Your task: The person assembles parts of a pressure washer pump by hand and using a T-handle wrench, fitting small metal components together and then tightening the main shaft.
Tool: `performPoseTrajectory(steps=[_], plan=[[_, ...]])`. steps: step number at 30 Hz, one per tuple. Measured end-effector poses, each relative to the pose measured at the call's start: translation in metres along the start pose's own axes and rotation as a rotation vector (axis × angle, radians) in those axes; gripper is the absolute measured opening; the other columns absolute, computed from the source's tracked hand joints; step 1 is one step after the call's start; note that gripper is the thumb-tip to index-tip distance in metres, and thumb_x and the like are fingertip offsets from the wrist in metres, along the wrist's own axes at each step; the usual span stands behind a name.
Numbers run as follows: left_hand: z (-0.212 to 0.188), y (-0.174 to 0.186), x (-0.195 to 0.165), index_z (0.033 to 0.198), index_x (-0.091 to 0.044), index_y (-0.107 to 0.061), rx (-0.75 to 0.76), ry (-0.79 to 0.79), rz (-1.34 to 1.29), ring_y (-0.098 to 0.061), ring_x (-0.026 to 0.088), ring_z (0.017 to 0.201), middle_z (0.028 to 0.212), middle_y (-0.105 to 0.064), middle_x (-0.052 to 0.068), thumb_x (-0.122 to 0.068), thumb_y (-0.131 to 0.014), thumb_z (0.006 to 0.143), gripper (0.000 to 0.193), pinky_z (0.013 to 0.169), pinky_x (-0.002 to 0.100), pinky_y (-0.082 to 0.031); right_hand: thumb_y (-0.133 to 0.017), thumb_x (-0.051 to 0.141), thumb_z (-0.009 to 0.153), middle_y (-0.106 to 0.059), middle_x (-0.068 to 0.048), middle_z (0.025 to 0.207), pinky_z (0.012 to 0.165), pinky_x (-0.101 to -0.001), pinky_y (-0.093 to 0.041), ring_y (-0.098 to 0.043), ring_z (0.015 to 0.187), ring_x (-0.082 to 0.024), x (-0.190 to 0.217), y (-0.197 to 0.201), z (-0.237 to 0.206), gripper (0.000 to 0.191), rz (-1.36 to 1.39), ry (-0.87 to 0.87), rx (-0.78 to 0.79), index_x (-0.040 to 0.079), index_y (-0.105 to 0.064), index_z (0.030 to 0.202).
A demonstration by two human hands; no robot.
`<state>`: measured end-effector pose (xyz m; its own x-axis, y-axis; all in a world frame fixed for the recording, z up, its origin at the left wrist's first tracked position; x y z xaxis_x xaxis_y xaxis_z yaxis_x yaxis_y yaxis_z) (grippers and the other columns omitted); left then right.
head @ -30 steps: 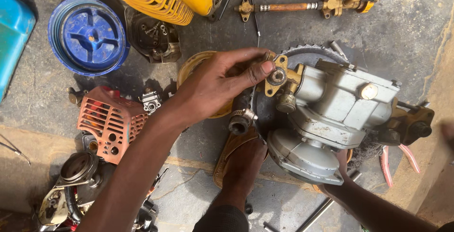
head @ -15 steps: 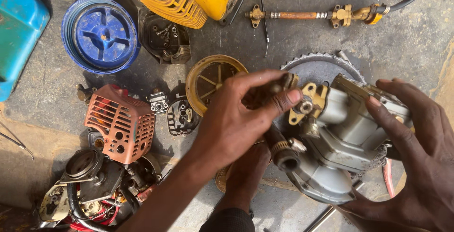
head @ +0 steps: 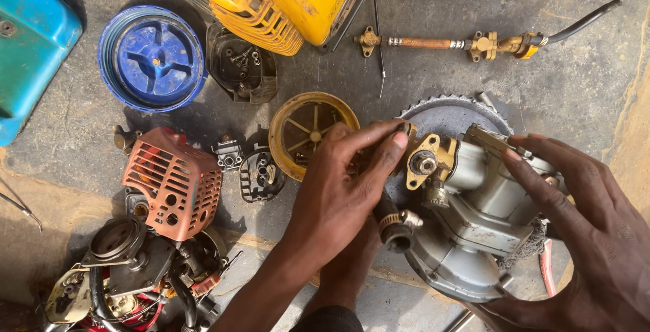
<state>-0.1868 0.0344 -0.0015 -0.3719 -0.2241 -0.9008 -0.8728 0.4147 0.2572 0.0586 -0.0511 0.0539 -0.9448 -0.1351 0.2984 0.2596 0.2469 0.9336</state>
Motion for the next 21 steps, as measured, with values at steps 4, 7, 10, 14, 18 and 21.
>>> performPoseTrajectory(steps=[4,7,10,14,18,21], plan=[[0.010,-0.003,0.004,0.127,-0.010,-0.074,-0.029,-0.026,-0.062,-0.069,0.026,0.109,0.117,-0.073,0.017,-0.053,-0.060,0.098,0.054,0.095,0.045,-0.051,-0.095,0.058,0.025,-0.039,-0.015,0.156,0.091,-0.0431,-0.059,-0.040,0.147,-0.039,-0.007,0.002,0.006,0.145,0.025,0.009,0.033,0.021,-0.039,0.153],[0.009,-0.003,0.008,0.126,-0.013,-0.074,-0.004,0.082,-0.071,-0.072,0.027,0.103,0.113,-0.073,0.018,-0.052,-0.060,0.093,0.052,0.091,0.043,-0.058,-0.094,0.061,0.020,-0.040,-0.017,0.156,0.101,-0.0486,-0.054,-0.041,0.146,-0.040,-0.014,0.004,0.012,0.153,-0.018,0.059,0.063,0.018,-0.038,0.155],[0.010,0.001,0.010,0.130,-0.019,-0.075,0.020,0.118,0.085,-0.069,0.031,0.102,0.116,-0.062,0.020,-0.052,-0.062,0.096,0.049,0.085,0.044,-0.061,-0.094,0.062,0.015,-0.042,-0.018,0.155,0.108,-0.0525,-0.048,-0.044,0.142,-0.040,-0.015,0.004,0.017,0.156,-0.032,0.096,0.047,0.015,-0.040,0.154],[0.019,0.009,0.013,0.126,-0.016,-0.075,0.063,-0.032,0.003,-0.072,0.026,0.109,0.116,-0.073,0.018,-0.053,-0.062,0.095,0.050,0.097,0.046,-0.056,-0.094,0.060,0.016,-0.043,-0.019,0.154,0.108,-0.0521,-0.047,-0.047,0.137,-0.040,-0.015,0.005,0.021,0.153,-0.058,0.130,0.043,0.013,-0.044,0.152],[0.029,0.021,0.024,0.128,-0.017,-0.073,0.117,-0.081,-0.092,-0.062,0.027,0.123,0.130,-0.071,0.014,-0.052,-0.055,0.101,0.048,0.098,0.053,-0.045,-0.095,0.059,0.015,-0.043,-0.020,0.152,0.107,-0.0521,-0.047,-0.049,0.136,-0.040,-0.013,0.004,0.019,0.151,-0.031,0.143,-0.002,0.011,-0.044,0.148],[0.036,0.035,0.049,0.130,-0.017,-0.069,0.133,0.100,-0.189,-0.066,0.025,0.118,0.127,-0.072,0.011,-0.038,-0.055,0.101,0.039,0.093,0.042,-0.055,-0.095,0.058,0.014,-0.043,-0.023,0.152,0.103,-0.0493,-0.051,-0.050,0.137,-0.040,-0.014,0.004,0.019,0.153,-0.022,0.157,0.004,0.009,-0.044,0.150]])
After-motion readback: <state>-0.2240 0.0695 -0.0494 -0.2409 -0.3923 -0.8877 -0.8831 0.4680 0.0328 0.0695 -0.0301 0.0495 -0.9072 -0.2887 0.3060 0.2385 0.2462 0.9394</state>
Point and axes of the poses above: each hand's wrist, its own z-axis towards the middle knuckle, its own y-axis out of the back of the hand, x = y × z, the point moved 1 cm from there along z, towards the middle knuckle
